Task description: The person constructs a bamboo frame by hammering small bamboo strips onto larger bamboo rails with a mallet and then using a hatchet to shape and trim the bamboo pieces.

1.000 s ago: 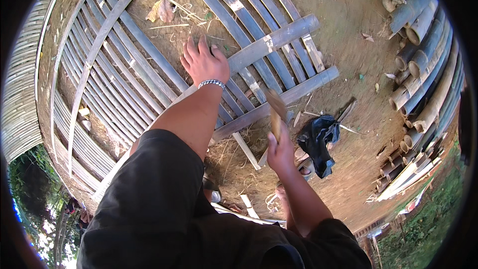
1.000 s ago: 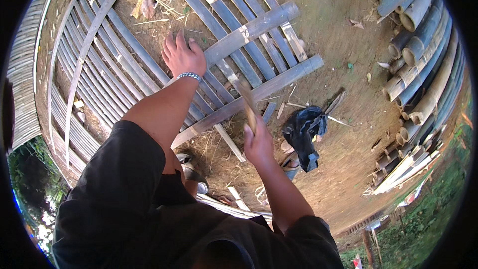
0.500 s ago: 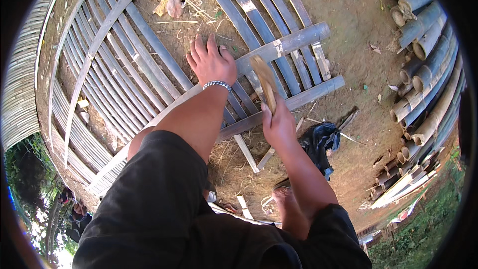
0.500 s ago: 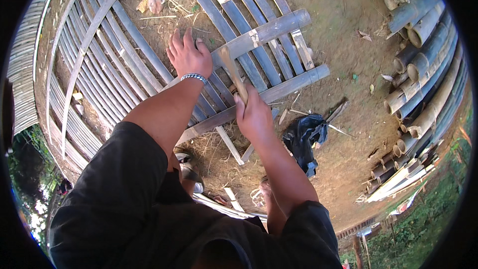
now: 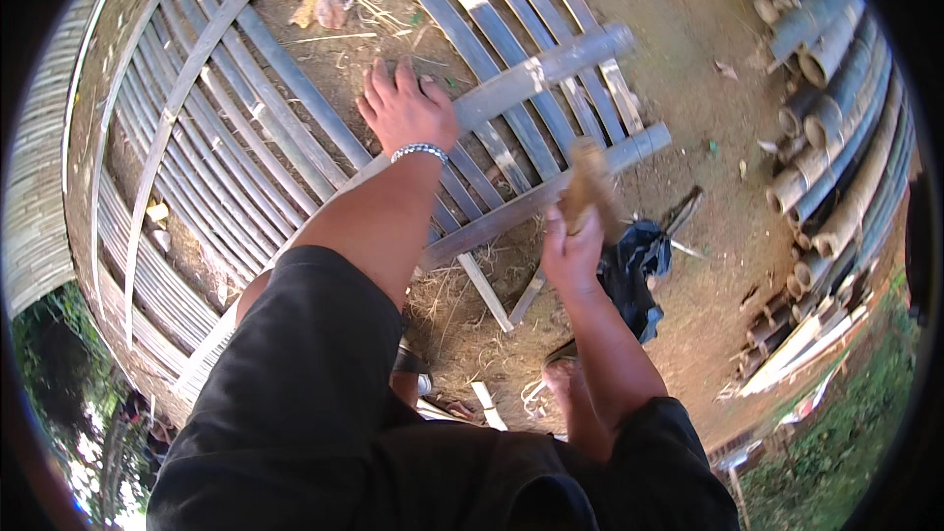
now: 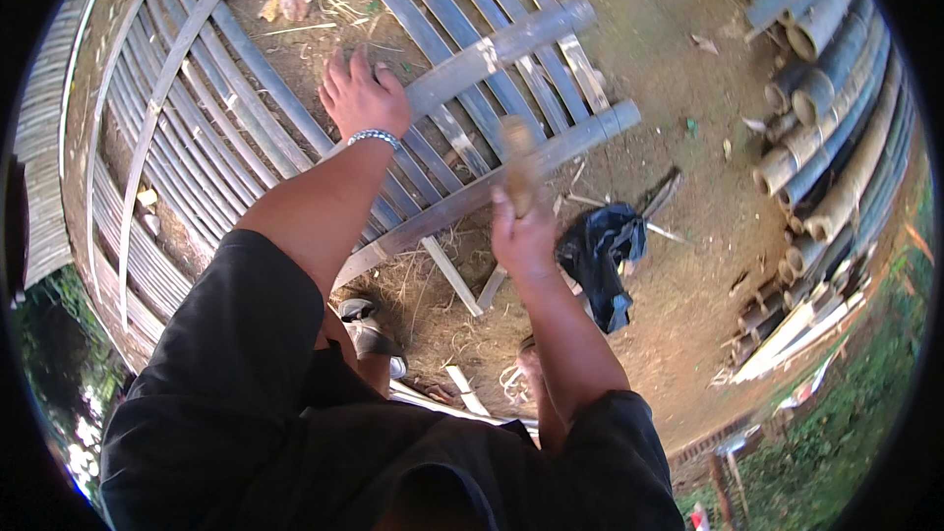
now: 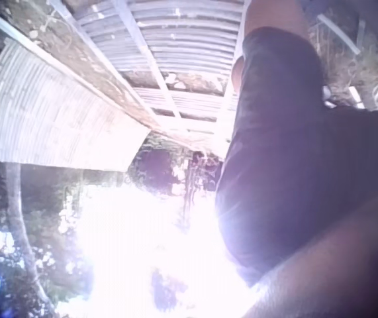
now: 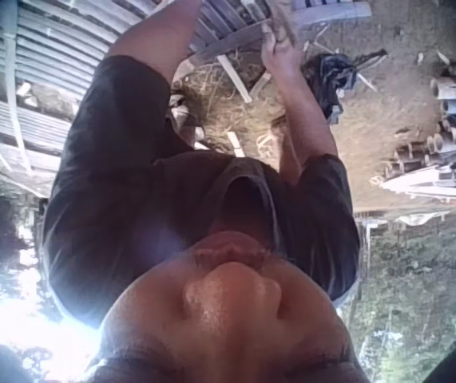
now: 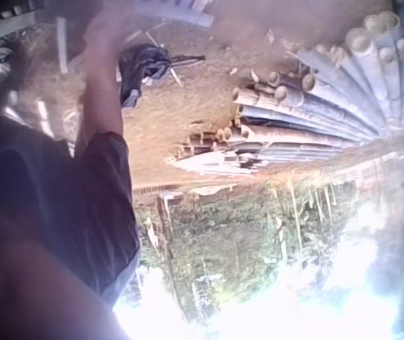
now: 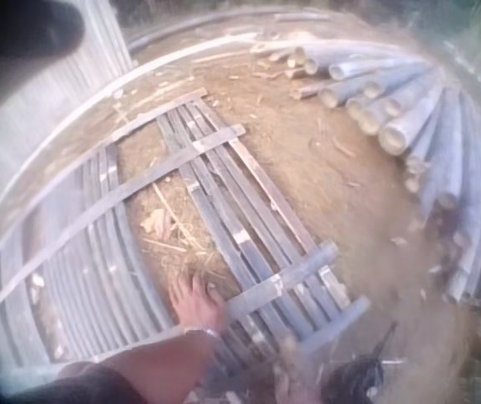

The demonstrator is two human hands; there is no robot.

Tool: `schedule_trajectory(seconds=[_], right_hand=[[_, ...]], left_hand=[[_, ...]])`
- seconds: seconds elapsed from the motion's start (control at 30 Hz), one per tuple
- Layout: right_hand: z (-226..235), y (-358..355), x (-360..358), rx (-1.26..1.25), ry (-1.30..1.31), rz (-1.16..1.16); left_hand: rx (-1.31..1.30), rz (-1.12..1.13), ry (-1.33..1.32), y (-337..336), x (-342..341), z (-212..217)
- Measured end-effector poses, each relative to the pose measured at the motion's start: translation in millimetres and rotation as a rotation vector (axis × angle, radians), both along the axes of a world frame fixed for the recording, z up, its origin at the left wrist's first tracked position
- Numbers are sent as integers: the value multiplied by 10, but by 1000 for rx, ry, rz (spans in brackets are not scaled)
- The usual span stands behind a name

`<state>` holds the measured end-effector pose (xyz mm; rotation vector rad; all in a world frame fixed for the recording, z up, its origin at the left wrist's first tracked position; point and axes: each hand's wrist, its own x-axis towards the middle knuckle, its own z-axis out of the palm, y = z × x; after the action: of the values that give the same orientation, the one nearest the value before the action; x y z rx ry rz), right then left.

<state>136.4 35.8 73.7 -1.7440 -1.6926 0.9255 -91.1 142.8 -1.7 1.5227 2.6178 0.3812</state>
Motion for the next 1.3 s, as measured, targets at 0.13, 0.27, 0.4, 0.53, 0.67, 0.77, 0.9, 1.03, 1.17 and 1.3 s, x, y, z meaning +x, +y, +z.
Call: schedule_trajectory(seconds=[0.13,0.27,0.4,0.53,0.67,0.77,0.9,1.03,1.17,1.3], right_hand=[[-222,-641,402,-488,257,-656],[-405,-1229,659,-486,-64,-689],[-548,-1635,584,-342,-268,-656],[-595,-1761,530,-354,-250,-677],[-382,-1790,343,-412,-31,-763],[-374,-2044,51,-399,381,-745],[-188,-1872,-456,-615,1027,-872],[-330,-1791,-724,-575,1118,-1002],[-469,-1711,-843,-551,1130,-943],[-541,-1649,-889,-536,1165,-942]], left_hand=[[11,-12,59,-1,-1,5],[18,-18,49,-6,-12,-33],[4,-20,27,17,6,-32],[6,-25,65,13,-25,-88],[29,-23,86,9,-32,-123],[-17,-20,111,12,-25,-114],[8,-9,102,17,-14,-133],[23,-9,109,10,-22,-146],[25,-8,101,21,-25,-145],[24,-23,114,33,-35,-153]])
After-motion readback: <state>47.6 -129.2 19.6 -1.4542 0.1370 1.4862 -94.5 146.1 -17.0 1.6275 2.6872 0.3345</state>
